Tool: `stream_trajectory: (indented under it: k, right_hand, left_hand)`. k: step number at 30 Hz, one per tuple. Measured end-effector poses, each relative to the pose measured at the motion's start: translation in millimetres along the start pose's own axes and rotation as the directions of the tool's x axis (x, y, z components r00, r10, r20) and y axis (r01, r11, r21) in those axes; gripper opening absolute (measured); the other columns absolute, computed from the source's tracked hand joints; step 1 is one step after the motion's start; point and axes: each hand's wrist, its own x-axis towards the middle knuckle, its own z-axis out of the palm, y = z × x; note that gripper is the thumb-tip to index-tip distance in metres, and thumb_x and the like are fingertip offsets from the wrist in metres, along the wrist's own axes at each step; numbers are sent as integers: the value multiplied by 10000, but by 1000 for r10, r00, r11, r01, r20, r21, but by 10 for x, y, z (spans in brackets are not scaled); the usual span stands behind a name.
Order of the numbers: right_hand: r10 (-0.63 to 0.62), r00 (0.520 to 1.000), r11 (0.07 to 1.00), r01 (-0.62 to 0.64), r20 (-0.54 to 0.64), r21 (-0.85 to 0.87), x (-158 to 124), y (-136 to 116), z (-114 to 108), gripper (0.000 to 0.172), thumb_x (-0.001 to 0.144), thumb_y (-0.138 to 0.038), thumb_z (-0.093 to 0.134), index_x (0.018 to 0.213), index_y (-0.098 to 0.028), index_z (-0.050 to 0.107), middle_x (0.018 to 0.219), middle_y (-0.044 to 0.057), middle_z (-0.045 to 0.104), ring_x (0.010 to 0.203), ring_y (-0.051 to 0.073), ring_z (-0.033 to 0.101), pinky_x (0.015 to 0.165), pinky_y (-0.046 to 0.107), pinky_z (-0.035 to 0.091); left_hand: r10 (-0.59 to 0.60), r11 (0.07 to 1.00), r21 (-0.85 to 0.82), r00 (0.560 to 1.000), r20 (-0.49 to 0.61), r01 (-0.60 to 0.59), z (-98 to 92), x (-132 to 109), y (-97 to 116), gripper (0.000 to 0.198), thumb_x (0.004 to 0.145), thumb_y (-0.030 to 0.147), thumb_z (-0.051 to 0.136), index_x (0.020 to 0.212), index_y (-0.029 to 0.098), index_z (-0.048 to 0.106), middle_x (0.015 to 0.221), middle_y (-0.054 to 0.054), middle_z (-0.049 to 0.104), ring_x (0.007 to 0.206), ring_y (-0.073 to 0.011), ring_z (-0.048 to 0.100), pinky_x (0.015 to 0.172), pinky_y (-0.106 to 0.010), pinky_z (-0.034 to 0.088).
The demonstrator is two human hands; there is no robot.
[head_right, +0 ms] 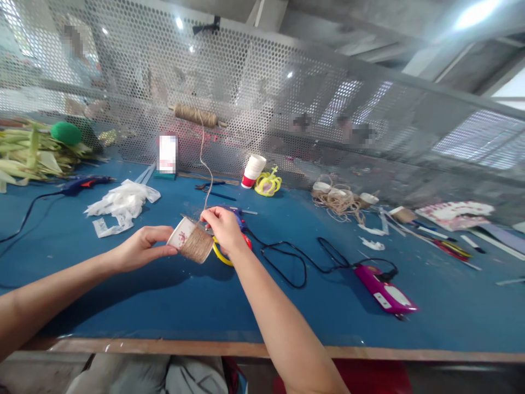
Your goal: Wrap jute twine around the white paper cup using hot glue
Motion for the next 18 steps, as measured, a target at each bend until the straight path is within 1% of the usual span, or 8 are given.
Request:
stream_trajectory:
  k: [5,9,14,18]
  right_hand:
    - [13,997,1000,-13,79,-9,-9,29,16,147,648,-297,549,583,-167,569,588,-7,558,533,99,460,526,237,348]
    - [36,993,999,-38,114,19,3,64,18,131,638,-285,562,586,-165,564,584,-7,553,545,105,468,530,242,350]
    - [63,987,998,-63,150,-7,21,104,16,175,620,-326,593,576,-164,545,526,-32,508,502,95,429,498,237,318]
    - [116,973,993,-118,201,-3,41,132,7,202,611,-347,622,584,-164,540,512,-39,500,479,89,422,480,231,311]
  left_hand:
    - [44,999,15,999,9,-44,2,0,9,193,817,270,508,814,128,638,836,-49,627,799,-140,567,739,-223,428]
    - [56,998,22,998,-29,-55,11,0,5,201,816,272,508,804,118,636,817,-56,627,784,-141,566,729,-228,432]
    - [30,999,25,999,-45,-29,16,-5,-10,214,812,294,511,808,121,635,813,-55,631,773,-145,571,720,-233,438]
    - [0,999,32,999,-41,1,13,-2,-41,208,808,293,514,807,124,637,826,-53,633,778,-144,574,721,-236,441]
